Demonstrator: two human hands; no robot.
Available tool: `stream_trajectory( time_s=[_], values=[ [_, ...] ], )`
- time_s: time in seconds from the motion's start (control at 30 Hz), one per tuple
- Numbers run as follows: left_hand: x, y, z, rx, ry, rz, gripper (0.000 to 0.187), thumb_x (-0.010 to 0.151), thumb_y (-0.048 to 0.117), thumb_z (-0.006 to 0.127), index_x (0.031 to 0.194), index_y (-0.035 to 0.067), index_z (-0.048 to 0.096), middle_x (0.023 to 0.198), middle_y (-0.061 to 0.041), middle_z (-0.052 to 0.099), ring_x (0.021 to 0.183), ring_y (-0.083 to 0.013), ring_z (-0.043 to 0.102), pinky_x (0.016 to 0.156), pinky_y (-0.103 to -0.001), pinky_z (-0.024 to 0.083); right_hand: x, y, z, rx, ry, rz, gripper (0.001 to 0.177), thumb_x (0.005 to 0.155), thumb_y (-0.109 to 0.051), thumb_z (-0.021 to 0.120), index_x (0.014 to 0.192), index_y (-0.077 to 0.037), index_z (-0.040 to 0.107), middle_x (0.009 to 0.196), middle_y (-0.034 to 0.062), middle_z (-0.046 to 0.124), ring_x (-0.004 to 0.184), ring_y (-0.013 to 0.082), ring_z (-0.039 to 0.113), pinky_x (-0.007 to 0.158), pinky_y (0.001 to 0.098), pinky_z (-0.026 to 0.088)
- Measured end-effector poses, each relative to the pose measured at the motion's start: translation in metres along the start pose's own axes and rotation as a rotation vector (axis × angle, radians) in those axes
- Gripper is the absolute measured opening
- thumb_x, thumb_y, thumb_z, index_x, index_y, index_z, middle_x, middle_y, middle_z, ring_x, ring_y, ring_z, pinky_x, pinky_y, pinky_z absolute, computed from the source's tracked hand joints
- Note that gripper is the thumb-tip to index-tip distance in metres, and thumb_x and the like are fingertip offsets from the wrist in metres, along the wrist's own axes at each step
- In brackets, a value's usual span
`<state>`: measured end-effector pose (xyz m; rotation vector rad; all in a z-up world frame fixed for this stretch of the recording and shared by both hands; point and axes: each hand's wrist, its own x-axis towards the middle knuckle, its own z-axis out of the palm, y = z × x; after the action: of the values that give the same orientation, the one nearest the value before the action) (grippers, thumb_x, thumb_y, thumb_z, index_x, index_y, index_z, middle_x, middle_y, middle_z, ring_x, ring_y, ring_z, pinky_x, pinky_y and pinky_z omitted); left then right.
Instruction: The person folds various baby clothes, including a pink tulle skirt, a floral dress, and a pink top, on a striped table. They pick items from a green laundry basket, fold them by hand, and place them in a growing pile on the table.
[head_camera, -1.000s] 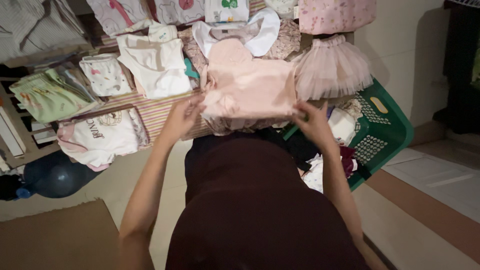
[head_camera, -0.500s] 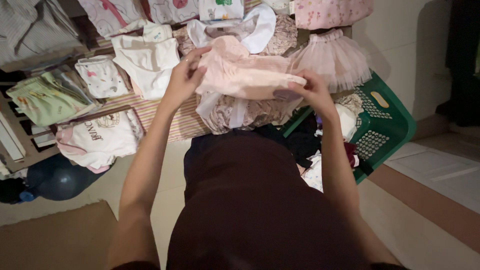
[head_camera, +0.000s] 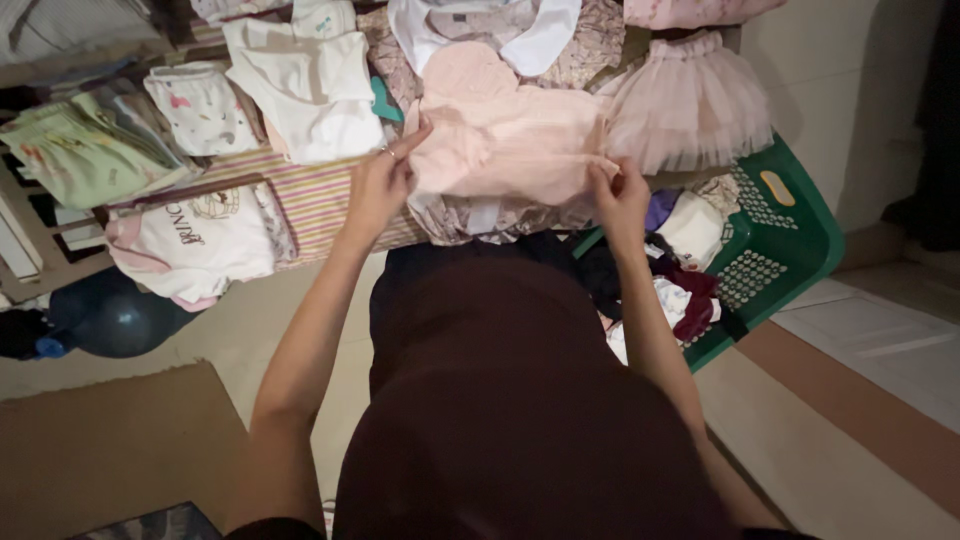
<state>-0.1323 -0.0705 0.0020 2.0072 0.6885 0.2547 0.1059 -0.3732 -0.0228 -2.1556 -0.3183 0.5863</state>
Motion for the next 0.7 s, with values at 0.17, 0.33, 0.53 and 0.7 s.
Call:
stream_trajectory(
  time_s=[0.17,0.33,0.53,0.7],
  values=[
    [0.015,0.017,-0.003,0.123,-0.032,-0.076,0.052,0.094,0.009,0.069,0.144,0.016,0.057,0.093,-0.018,0.069,0.084,-0.0369,0.068,0.076,-0.047,0.054,-0.005,-0.033,0.003,-0.106,0.022,-0.171,0.032,0.095,-0.019,0.076,0.118,0.000,0.065,0.094,0.0110,0.072,0.081,0.0199,0.065,0.072,0.0336,0.053],
    [0.053,0.024,0.018,0.268,0.117,0.258,0.053,0.086,0.005,0.066,0.138,0.010,0.059,0.133,-0.019,0.061,0.120,-0.0395,0.059,0.100,-0.047,0.050,-0.026,-0.071,-0.006,-0.402,0.225,-0.417,0.026,0.092,-0.013,0.075,0.113,-0.001,0.066,0.102,0.0155,0.074,0.095,0.0375,0.066,0.085,0.0443,0.052],
    [0.138,0.004,0.058,0.536,-0.013,0.232,0.059,0.087,0.022,0.074,0.138,0.003,0.053,0.134,-0.023,0.053,0.126,-0.0424,0.047,0.096,-0.060,0.042,0.026,-0.094,0.010,-0.345,0.038,-0.611,0.035,0.094,-0.006,0.068,0.129,-0.004,0.063,0.121,0.0174,0.067,0.115,0.0370,0.063,0.100,0.0466,0.050],
    [0.169,-0.011,0.063,0.629,-0.062,0.237,0.068,0.082,0.031,0.079,0.139,0.005,0.050,0.139,-0.023,0.049,0.128,-0.0424,0.047,0.105,-0.062,0.038,0.068,-0.091,0.024,-0.584,-0.191,-0.539,0.057,0.084,-0.005,0.068,0.140,-0.007,0.059,0.134,0.0217,0.059,0.121,0.0445,0.053,0.098,0.0559,0.042]
  ],
)
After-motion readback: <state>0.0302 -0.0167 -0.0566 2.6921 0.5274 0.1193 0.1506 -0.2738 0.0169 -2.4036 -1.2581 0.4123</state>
